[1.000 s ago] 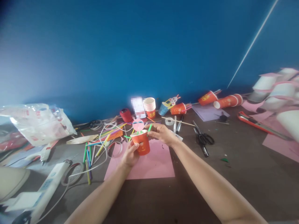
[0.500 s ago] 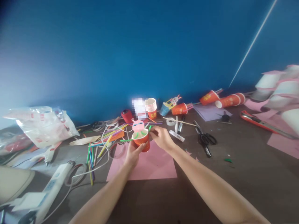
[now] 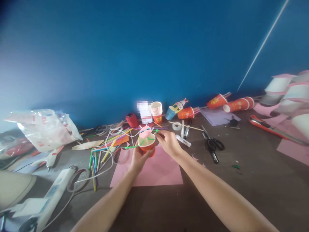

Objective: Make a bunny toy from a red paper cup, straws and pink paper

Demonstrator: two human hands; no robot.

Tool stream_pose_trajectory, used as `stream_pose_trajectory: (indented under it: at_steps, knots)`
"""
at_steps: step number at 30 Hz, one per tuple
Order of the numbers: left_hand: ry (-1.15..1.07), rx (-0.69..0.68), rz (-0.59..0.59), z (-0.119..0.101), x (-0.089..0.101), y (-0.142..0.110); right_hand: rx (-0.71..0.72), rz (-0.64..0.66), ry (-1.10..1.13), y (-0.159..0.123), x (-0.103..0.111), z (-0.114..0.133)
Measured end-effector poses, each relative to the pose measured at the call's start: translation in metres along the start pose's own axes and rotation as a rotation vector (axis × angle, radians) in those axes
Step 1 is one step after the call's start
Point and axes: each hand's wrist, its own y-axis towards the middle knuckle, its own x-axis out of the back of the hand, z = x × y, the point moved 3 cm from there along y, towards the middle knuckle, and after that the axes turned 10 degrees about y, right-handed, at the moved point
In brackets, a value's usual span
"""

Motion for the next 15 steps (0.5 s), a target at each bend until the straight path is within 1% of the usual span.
stream_pose_trajectory:
  at_steps: [3,5,8,11,13,14,15]
  knots:
    - [0.009,-0.048,0.05,0.003,-0.001,0.0,0.039,0.03,-0.072,0.001,0.005,0.008]
    - [0.004,-0.066,0.064,0.006,-0.002,0.001,0.035,0.049,-0.091,0.002,0.007,0.012]
    - [-0.024,-0.056,0.093,0.009,-0.002,0.001,-0.028,0.072,-0.082,0.002,0.008,0.013]
    - [-0.075,-0.063,0.204,0.008,-0.002,0.0,-0.106,0.116,-0.058,0.003,0.005,0.008]
    - [-0.159,-0.084,0.268,0.006,-0.001,-0.001,-0.16,0.129,-0.044,0.004,0.005,0.003]
    - [-0.203,-0.091,0.274,0.006,0.0,-0.001,-0.182,0.129,-0.035,0.005,0.005,0.001]
    - [-0.232,-0.095,0.252,0.006,0.002,0.0,-0.202,0.122,-0.023,0.007,0.006,0.0]
